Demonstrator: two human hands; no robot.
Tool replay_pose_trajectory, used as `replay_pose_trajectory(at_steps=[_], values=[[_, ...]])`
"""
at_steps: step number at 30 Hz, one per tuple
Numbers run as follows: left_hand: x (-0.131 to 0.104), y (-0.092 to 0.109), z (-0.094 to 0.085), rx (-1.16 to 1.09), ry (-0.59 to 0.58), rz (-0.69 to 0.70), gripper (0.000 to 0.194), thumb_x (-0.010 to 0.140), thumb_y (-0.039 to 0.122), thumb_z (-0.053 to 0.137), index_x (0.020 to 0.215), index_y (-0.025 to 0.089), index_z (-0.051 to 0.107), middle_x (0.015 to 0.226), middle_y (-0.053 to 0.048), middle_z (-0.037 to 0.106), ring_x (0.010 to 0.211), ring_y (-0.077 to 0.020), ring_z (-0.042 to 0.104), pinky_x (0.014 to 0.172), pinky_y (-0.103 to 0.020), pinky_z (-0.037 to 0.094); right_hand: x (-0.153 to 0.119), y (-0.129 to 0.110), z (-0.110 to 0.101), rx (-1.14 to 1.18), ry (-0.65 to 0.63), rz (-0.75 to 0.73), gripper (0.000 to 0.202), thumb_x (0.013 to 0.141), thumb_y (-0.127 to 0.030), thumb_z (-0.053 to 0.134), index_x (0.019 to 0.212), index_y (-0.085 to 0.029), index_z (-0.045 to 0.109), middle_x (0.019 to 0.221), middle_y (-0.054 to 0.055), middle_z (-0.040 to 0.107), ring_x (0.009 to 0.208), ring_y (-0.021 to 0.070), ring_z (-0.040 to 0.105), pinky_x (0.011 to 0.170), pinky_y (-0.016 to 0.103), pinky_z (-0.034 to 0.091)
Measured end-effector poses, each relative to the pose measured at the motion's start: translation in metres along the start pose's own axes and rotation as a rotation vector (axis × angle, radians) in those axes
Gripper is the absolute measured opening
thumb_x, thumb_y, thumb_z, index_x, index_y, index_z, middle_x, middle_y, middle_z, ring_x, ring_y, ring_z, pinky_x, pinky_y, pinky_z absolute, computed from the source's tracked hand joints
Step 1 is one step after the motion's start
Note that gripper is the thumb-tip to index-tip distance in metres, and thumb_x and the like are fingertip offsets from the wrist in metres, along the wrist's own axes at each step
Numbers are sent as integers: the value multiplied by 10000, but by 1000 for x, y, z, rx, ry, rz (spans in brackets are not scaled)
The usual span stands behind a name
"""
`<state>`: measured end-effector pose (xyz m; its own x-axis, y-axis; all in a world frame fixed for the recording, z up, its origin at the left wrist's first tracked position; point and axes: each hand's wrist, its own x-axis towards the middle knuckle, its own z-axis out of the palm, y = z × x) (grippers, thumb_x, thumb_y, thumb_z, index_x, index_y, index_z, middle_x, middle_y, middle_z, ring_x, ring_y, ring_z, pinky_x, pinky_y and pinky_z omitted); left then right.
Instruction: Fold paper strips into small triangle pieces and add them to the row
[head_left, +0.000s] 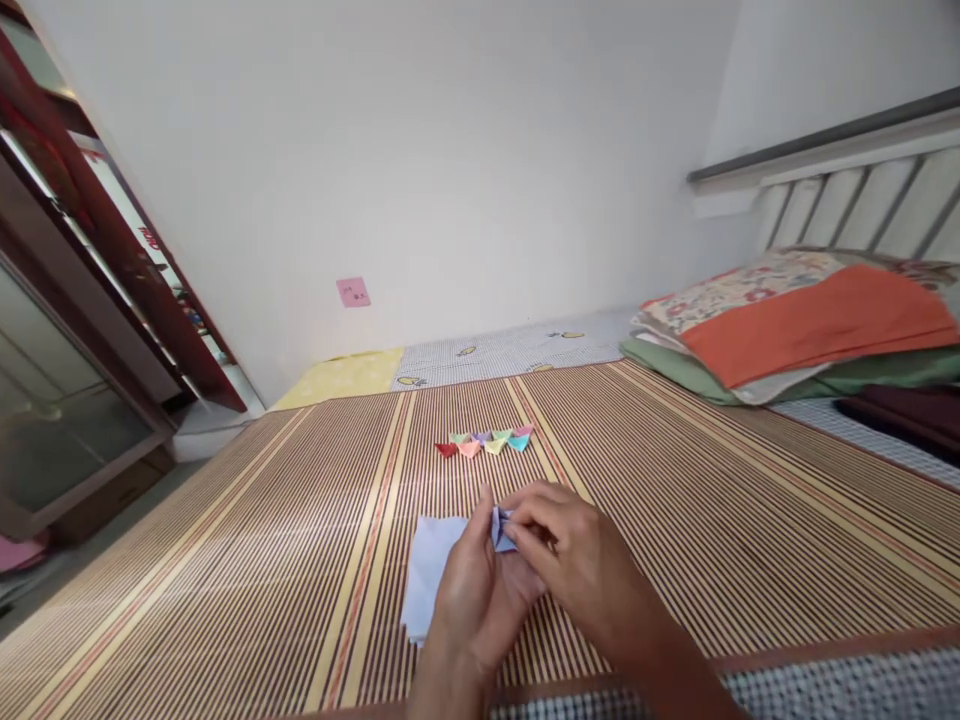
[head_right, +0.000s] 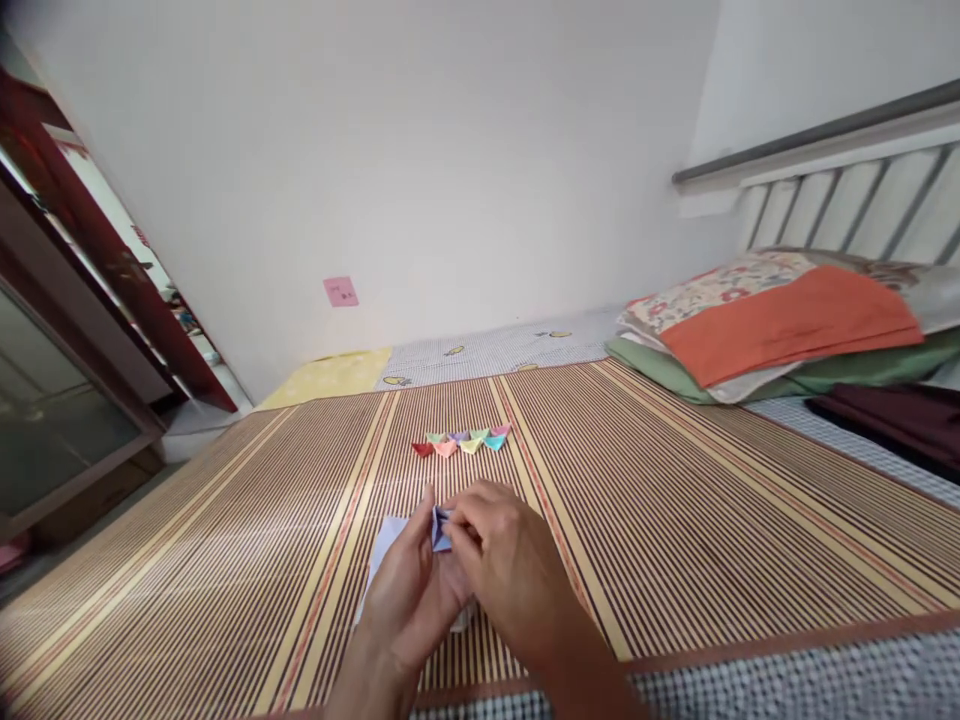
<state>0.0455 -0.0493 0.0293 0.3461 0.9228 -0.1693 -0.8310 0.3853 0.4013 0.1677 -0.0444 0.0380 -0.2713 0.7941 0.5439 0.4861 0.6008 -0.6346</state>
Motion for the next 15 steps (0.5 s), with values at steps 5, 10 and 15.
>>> replay_pose_trajectory(at_steps=[5, 10, 15], values=[[29, 18, -17, 82, 62, 220, 403, 1031, 211, 428, 1073, 70, 803, 1223, -181, 766, 1268, -280, 648, 1126, -396, 452, 23, 22, 33, 58, 121, 90, 240, 894, -46, 632, 701, -190, 630, 819, 15, 644, 808, 200, 631, 717, 341, 470], [38, 24, -36, 28, 105, 244, 414, 1009, 239, 438, 1051, 90, 822, 1215, -164, 776, 1333, -285, 607, 1174, -400, 406, 34, 39, 61, 101, 144, -25, 202, 877, -30, 628, 777, -190, 700, 861, 37, 632, 863, 214, 616, 750, 344, 493], [43, 28, -44, -13, 108, 217, 421, 1030, 230, 413, 1105, 89, 802, 1234, -163, 765, 1348, -235, 596, 1176, -343, 402, 41, 45, 70, 129, 121, -62, 227, 892, -14, 614, 801, -194, 719, 860, 35, 632, 895, 216, 602, 814, 357, 493]])
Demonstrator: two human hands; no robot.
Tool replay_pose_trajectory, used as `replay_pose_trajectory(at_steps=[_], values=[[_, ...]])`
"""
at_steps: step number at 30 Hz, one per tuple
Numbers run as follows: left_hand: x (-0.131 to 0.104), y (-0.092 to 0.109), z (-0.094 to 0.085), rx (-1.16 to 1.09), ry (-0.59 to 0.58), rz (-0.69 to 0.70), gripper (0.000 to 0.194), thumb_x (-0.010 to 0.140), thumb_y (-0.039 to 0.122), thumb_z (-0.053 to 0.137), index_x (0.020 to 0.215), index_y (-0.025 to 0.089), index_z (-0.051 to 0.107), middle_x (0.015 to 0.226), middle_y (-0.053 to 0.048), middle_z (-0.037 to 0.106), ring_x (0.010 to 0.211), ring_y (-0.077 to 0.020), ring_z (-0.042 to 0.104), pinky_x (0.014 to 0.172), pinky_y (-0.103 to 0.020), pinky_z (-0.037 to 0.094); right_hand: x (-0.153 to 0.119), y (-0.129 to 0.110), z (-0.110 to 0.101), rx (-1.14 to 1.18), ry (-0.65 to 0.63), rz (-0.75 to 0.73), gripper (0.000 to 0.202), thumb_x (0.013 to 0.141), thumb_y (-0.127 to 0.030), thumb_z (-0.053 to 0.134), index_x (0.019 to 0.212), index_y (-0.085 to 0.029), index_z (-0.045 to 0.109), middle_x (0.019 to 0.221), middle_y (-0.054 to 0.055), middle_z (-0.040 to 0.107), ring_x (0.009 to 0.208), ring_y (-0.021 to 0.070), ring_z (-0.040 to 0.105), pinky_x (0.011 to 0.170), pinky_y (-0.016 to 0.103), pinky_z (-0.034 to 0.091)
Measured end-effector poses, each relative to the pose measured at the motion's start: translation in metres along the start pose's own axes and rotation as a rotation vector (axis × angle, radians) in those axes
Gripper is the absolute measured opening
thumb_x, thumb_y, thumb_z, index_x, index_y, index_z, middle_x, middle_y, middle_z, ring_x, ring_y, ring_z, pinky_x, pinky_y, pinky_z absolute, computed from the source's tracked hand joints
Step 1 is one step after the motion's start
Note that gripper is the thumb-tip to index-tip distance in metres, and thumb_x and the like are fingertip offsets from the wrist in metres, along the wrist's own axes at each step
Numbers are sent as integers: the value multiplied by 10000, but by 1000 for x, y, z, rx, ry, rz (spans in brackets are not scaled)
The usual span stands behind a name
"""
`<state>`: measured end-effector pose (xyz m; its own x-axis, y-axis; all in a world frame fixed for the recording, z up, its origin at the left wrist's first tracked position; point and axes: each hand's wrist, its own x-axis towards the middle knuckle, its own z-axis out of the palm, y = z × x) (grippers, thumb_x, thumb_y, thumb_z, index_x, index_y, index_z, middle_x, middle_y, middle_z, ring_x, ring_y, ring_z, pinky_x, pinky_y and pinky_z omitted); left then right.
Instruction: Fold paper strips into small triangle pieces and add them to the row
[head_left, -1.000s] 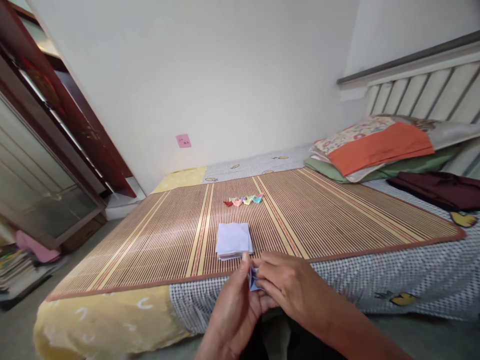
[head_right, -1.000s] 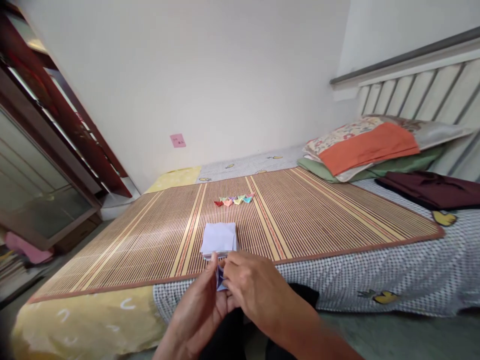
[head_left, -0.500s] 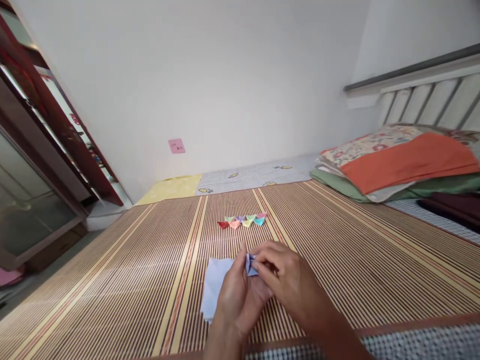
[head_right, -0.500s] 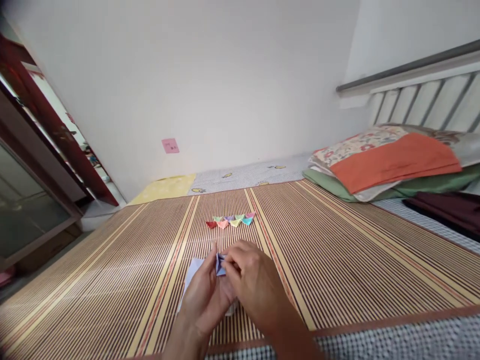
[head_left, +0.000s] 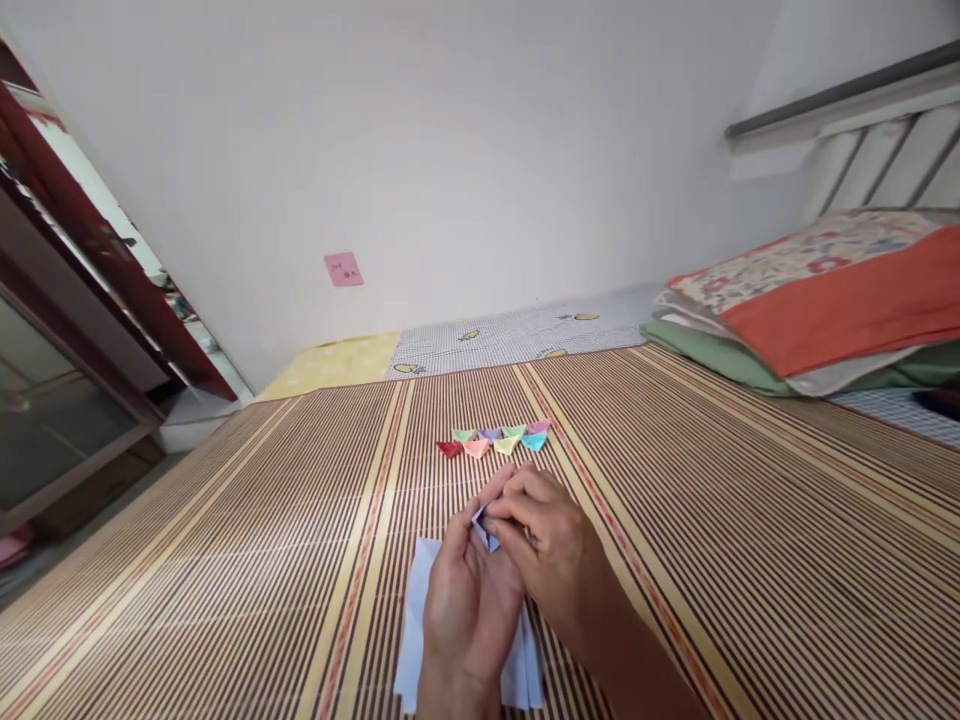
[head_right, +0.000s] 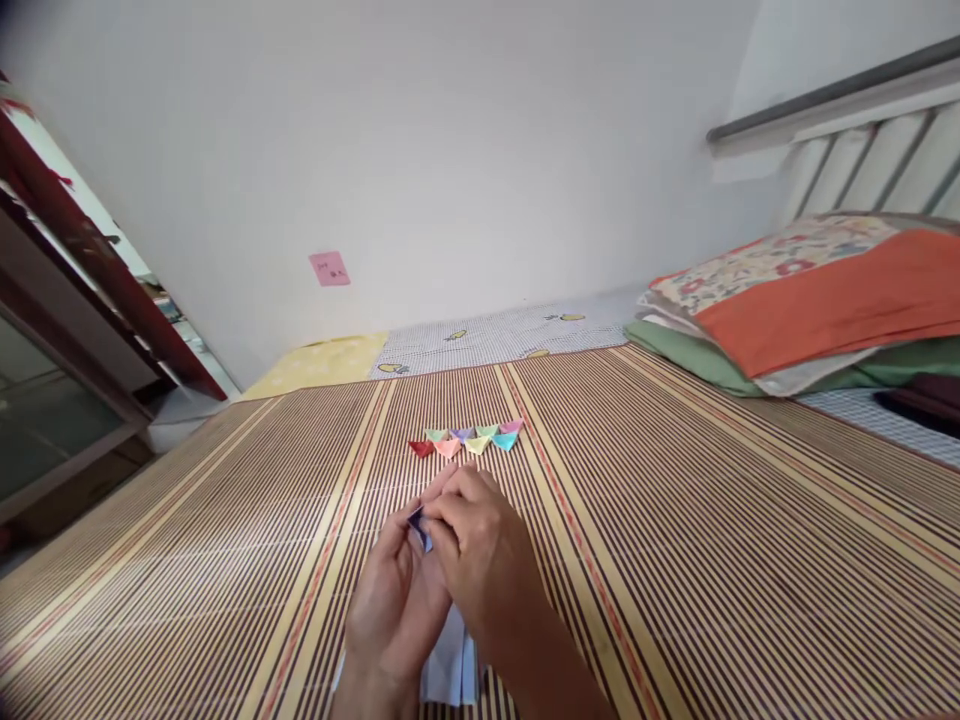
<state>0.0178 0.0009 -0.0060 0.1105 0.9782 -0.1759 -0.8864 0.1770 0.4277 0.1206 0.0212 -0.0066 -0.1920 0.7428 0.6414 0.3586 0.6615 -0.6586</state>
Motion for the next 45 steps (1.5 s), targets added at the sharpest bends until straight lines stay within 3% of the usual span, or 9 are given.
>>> replay_pose_trajectory(at_steps=[6, 12, 17, 21, 25, 29, 38, 41, 45], values=[[3, 3, -4, -6, 61, 3, 374, 1041, 218, 444, 1089, 88, 791, 1240, -148, 760, 1304, -244, 628, 1134, -345, 453, 4, -6, 3, -17, -29, 129, 257, 844, 30, 616, 727, -196, 643, 877, 22, 652, 889, 208, 604, 766, 333, 468], [5, -2, 0, -37, 140, 17, 437, 1051, 173, 412, 802, 129, 768, 783, -88, 763, 1030, -227, 755, 1040, -360, 534, 13, -8, -1, -113, -192, 197, 282, 783, 54, 603, 647, -188, 553, 886, 36, 699, 877, 218, 623, 774, 354, 456], [3, -8, 5, 28, 156, 113, 324, 1029, 160, 480, 937, 92, 783, 909, -123, 787, 1077, -250, 743, 996, -357, 560, 14, -6, -2, -81, -132, 200, 266, 777, 39, 584, 642, -186, 542, 884, 33, 706, 857, 209, 632, 767, 350, 455], [5, -9, -3, 98, 130, 71, 196, 950, 247, 669, 913, 96, 787, 939, -129, 785, 1066, -273, 736, 951, -359, 576, 6, -2, 2, -194, -123, 134, 221, 798, 7, 583, 692, -187, 565, 889, 54, 691, 868, 233, 611, 778, 381, 443], [7, -2, -13, 208, 125, 69, 284, 849, 357, 807, 967, 99, 805, 1004, -134, 786, 1074, -295, 722, 923, -367, 577, 1, 4, 2, -280, -230, 31, 184, 815, -13, 580, 740, -181, 585, 931, 70, 690, 895, 253, 600, 815, 419, 437], [5, 5, -14, 313, 36, 62, 394, 871, 433, 780, 1095, 110, 805, 1117, -154, 773, 1122, -307, 696, 941, -389, 559, 0, 8, -4, -256, -237, 43, 185, 829, -21, 593, 741, -184, 605, 920, 59, 679, 914, 252, 607, 835, 418, 450], [4, -3, -7, 311, -45, 89, 264, 831, 287, 816, 1049, 140, 830, 1093, -134, 790, 1145, -293, 684, 980, -374, 543, 1, 12, -3, -299, -199, 99, 197, 819, 1, 639, 725, -170, 613, 907, 64, 699, 898, 261, 619, 824, 433, 468], [6, -2, -10, 314, 12, 99, 225, 806, 204, 815, 1018, 129, 831, 1060, -129, 795, 1109, -280, 704, 958, -355, 557, 1, 10, -6, -261, -203, 129, 164, 812, -8, 667, 767, -165, 657, 924, 69, 695, 910, 261, 623, 830, 427, 479], [7, 2, -14, 236, 80, 146, 234, 836, 214, 784, 1044, 113, 820, 1188, -155, 764, 1135, -272, 694, 979, -374, 554, 2, 7, -23, -63, -131, 167, 101, 830, -102, 704, 868, -196, 712, 937, 44, 691, 901, 232, 638, 809, 381, 502]])
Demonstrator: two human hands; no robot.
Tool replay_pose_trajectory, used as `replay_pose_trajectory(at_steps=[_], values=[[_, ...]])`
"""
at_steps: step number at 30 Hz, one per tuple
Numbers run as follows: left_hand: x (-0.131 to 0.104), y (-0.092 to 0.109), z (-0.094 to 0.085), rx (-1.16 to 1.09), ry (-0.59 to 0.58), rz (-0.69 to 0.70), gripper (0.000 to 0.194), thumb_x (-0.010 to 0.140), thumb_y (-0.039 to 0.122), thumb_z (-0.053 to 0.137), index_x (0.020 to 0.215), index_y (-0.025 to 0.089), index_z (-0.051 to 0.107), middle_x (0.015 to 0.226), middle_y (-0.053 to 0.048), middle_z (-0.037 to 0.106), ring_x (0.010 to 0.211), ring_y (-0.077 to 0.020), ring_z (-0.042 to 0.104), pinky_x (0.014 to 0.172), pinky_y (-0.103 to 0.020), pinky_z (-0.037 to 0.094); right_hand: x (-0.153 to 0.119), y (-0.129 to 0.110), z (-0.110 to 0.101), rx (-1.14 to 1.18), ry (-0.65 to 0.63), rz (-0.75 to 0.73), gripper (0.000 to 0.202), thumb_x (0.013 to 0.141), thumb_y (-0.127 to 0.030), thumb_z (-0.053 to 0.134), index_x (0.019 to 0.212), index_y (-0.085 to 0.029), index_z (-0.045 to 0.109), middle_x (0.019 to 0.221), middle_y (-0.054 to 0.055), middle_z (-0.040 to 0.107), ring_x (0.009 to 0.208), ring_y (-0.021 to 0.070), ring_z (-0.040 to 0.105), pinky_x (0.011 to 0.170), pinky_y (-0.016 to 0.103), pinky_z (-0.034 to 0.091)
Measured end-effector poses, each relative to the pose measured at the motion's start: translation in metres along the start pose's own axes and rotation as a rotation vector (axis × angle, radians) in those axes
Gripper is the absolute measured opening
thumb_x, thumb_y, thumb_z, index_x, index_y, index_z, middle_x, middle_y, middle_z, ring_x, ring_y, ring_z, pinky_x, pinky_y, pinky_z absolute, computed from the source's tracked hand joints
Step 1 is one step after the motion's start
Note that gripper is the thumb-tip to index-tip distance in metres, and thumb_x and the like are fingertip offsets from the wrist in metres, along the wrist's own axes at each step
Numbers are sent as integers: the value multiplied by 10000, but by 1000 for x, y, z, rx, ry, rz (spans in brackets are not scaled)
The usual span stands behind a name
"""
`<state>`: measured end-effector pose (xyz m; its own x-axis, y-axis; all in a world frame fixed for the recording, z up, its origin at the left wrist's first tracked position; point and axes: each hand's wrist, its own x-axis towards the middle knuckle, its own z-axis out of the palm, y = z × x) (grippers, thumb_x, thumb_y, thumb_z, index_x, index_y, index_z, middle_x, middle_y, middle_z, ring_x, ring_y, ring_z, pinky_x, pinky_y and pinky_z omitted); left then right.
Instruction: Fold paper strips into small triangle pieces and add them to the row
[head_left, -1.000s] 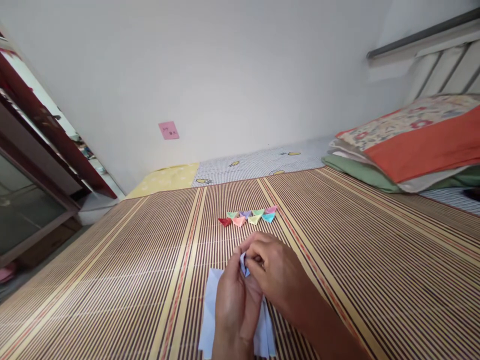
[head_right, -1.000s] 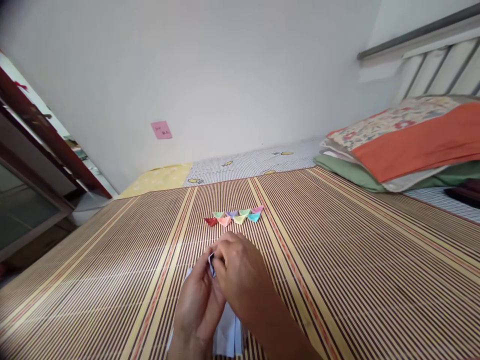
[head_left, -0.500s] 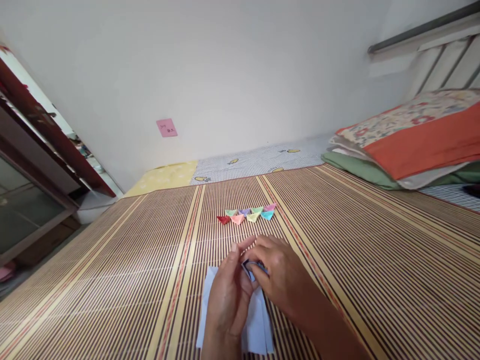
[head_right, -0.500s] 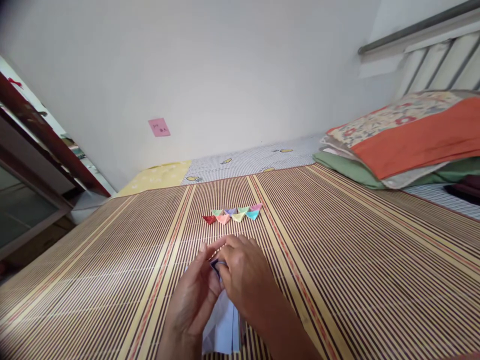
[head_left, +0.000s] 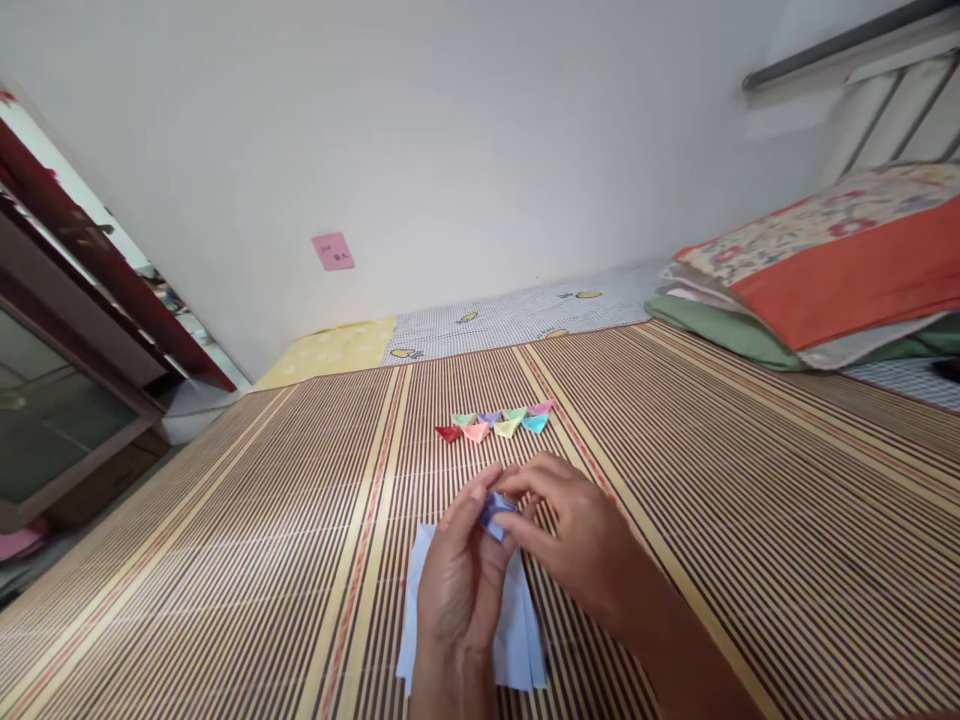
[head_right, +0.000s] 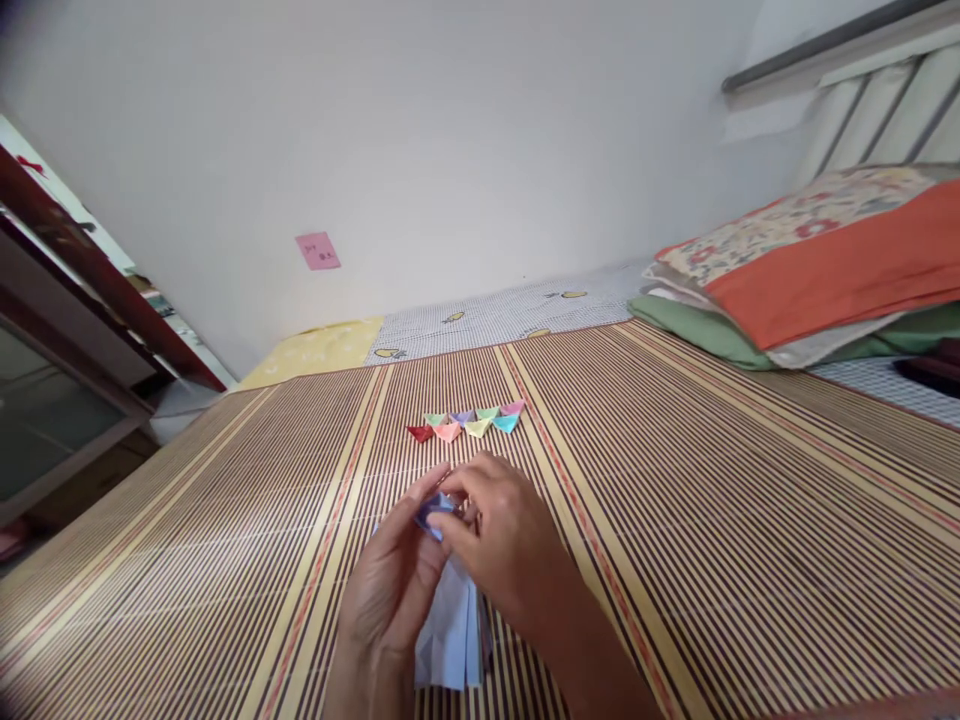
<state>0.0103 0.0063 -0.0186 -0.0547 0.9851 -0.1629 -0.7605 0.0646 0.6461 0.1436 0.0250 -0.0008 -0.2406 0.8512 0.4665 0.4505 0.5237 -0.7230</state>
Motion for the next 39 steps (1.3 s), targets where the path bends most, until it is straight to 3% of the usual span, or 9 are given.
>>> replay_pose_trajectory(at_steps=[5, 10, 17, 24, 30, 34, 39], values=[[-3, 4, -1, -41, -48, 40, 221, 900, 246, 714, 1044, 115, 819, 1219, -177, 755, 1183, -314, 684, 1003, -451, 548, -2, 0, -17, 102, 31, 57, 143, 925, -201, 611, 908, -244, 746, 910, 21, 717, 804, 196, 642, 734, 343, 502], [-4, 4, 1, -10, -55, 60, 240, 923, 236, 673, 1086, 122, 808, 1252, -177, 748, 1203, -312, 674, 983, -429, 556, -5, -6, -10, 131, 23, 66, 107, 897, -225, 628, 891, -220, 735, 820, 18, 714, 661, 168, 616, 618, 307, 480], [-8, 5, 7, 27, -31, 104, 246, 832, 194, 760, 1070, 163, 811, 1255, -140, 752, 1189, -300, 685, 940, -375, 574, -7, -13, -5, 111, 40, 123, 116, 886, -281, 622, 820, -219, 695, 692, 4, 671, 569, 160, 589, 530, 282, 468], [-9, 3, 13, 109, 27, 131, 378, 663, 93, 830, 1035, 159, 808, 1233, -125, 750, 1063, -248, 719, 867, -298, 578, -8, -14, 6, -79, 83, 85, 128, 831, -174, 559, 802, -217, 676, 699, 18, 690, 572, 169, 611, 564, 292, 449], [-7, -4, 8, 291, 10, 229, 347, 762, 185, 777, 1108, 205, 780, 1265, -96, 731, 1133, -256, 684, 915, -324, 548, -12, -13, 12, -216, 112, 95, 136, 847, -155, 538, 828, -209, 661, 723, 14, 686, 618, 183, 634, 605, 296, 398], [-6, -8, 5, 482, -52, 296, 352, 828, 137, 684, 1158, 232, 763, 1275, -73, 729, 1174, -240, 655, 1014, -351, 488, -13, -11, 15, -325, 114, 96, 127, 865, -155, 545, 798, -199, 643, 717, 24, 687, 616, 206, 645, 590, 301, 339], [-9, -8, 7, 557, -72, 325, 381, 839, 94, 620, 1165, 236, 758, 1287, -63, 727, 1232, -254, 626, 1101, -402, 424, -12, -7, 15, -401, 168, 111, 149, 882, -173, 542, 746, -195, 601, 650, 31, 665, 580, 218, 633, 572, 305, 282]])
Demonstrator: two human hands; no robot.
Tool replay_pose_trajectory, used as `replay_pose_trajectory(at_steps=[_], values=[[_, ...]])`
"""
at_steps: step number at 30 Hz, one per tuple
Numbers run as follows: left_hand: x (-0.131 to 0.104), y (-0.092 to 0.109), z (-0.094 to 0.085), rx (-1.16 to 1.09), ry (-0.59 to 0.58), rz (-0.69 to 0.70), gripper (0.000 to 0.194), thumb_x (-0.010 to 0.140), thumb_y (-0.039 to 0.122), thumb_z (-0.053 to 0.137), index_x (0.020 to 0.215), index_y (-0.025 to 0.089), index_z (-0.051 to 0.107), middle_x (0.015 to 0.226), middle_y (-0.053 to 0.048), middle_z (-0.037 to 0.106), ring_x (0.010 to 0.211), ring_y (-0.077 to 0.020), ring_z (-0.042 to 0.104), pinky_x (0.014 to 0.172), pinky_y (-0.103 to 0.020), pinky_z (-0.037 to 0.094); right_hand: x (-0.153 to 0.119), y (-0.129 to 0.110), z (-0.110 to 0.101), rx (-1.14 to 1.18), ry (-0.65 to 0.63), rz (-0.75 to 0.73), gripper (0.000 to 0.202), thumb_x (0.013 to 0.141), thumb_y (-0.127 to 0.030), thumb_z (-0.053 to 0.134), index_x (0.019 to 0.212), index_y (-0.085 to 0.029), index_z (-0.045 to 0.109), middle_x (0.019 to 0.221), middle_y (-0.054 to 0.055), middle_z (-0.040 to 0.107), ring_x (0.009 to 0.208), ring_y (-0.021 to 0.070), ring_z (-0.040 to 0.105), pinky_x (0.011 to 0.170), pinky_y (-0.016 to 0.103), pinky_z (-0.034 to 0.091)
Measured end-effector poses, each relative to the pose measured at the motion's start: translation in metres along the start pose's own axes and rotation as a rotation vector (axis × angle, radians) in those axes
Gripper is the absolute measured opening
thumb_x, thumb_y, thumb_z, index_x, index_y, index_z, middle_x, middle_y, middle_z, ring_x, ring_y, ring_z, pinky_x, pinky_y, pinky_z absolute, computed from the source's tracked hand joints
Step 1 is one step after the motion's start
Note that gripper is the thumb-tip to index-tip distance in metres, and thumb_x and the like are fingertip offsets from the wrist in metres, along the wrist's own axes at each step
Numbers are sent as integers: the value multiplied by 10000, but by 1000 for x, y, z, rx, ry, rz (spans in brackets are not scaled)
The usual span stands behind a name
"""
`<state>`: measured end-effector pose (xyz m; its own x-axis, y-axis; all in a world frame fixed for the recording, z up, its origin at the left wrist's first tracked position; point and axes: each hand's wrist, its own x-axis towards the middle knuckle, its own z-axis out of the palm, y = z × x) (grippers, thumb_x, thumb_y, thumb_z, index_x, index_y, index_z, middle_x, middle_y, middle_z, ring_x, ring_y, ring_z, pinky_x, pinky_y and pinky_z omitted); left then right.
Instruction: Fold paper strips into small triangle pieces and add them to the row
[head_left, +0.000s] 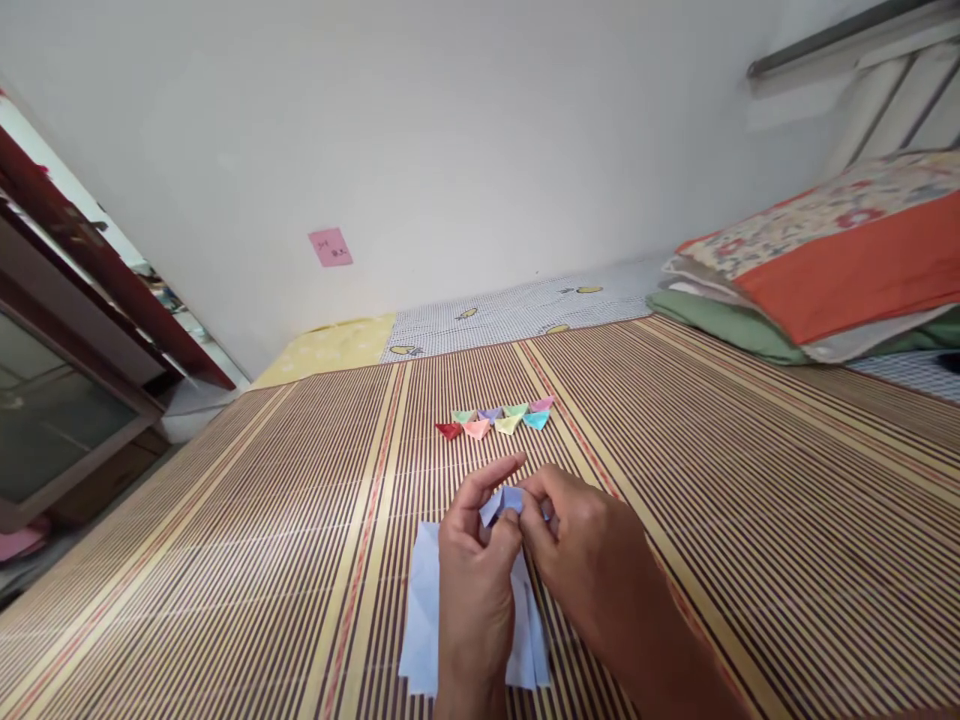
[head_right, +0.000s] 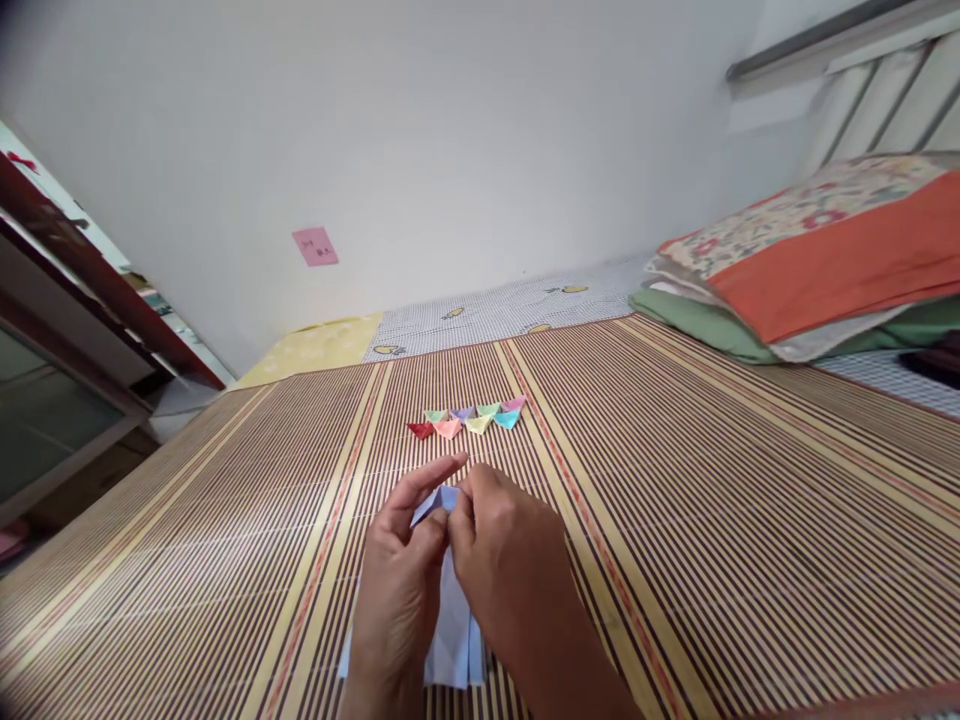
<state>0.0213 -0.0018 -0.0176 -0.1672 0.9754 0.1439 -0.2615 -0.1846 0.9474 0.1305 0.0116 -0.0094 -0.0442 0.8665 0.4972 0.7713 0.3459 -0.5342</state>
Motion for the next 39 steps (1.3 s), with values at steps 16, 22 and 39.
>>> replay_pose_trajectory(at_steps=[16, 22, 39], values=[[4, 5, 1, -332, 106, -246, 348, 685, 228, 844, 1027, 179, 807, 1216, -131, 756, 1035, -255, 719, 824, -327, 593, 10, 8, -17, 286, -81, -75, 127, 930, -144, 539, 857, -192, 631, 845, 36, 666, 705, 187, 632, 651, 306, 423], [7, 9, -4, -386, 152, -271, 343, 655, 224, 874, 985, 144, 823, 1175, -158, 764, 918, -209, 722, 726, -274, 606, 11, 9, -25, 298, -199, -262, 237, 842, 12, 543, 884, -188, 665, 986, 49, 634, 860, 193, 637, 734, 316, 474], [6, 8, -4, -405, 63, -278, 266, 744, 312, 879, 948, 148, 834, 1008, -109, 766, 898, -197, 708, 757, -270, 602, 10, 9, -23, 54, -288, -309, 211, 904, -17, 572, 774, -175, 626, 919, 53, 638, 846, 217, 607, 738, 362, 458]])
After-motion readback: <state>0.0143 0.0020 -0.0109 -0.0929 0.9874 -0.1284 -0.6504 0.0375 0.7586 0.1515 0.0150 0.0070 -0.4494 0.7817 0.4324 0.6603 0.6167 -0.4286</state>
